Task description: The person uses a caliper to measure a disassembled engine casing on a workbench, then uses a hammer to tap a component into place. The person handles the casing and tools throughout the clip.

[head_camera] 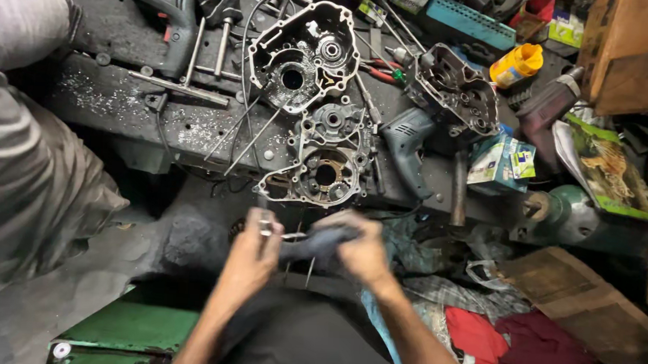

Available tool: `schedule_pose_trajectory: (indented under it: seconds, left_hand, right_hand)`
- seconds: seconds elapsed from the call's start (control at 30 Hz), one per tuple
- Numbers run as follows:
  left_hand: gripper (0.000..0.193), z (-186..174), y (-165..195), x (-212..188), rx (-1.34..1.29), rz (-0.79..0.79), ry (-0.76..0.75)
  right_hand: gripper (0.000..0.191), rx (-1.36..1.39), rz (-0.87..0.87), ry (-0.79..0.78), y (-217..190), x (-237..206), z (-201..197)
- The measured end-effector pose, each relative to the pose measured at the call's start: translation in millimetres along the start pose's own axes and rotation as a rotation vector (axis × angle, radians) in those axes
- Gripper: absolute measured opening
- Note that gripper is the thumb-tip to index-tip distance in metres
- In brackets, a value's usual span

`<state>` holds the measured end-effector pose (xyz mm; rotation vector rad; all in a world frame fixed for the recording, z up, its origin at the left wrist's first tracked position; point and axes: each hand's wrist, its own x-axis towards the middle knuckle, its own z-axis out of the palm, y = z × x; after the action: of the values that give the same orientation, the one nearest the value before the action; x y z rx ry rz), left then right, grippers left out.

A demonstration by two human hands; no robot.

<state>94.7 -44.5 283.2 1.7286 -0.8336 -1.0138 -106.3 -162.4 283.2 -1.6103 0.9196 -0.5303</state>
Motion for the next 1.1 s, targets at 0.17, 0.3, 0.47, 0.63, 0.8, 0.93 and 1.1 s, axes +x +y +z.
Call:
schedule_pose_trajectory:
  seconds: [0.17,0.3,0.47,0.63,0.8,0.93,1.1]
  left_hand:
    - [0.014,-79.8,-40.3,-0.8,-0.184,-0.205,0.103]
    - [0.011,-80.2,-94.2,6.4,-0.091,-0.074,0.048]
    - [0.012,-24.1,-120.4,8.1,-0.157,-0.114,-0.092]
    - [0.015,-25.4,-103.7,8.2,-0.3,-0.318,-0.214]
    - [0.024,-75.9,-81.3,16.0,-0.299,-0.225,-0.164]
    - [0.039,-95.0,-57.4,39.2,-0.267,-0.125,-0.287]
    - [0.053,-63.2,-22.0,119.1,0.037,0.305,-0.29]
  right_hand:
    - [0.051,0.247,-0.123,0.359,5.8,17.6,-81.0]
    - [0.059,-0.253,-0.411,0.415,1.5,62.9,-80.8]
    - [0.048,-0.752,-0.273,0.24,-7.9,153.8,-11.3]
    - [0.053,-1.152,-0.457,-0.004,-7.0,148.3,21.2]
    - [0.048,-1.284,0.047,0.139,-32.4,103.3,-58.1]
    - [0.039,-0.982,-0.062,0.524,-18.4,101.3,-126.0]
    - [0.043,-1.025,0.044,0.623,63.8,103.7,-146.3]
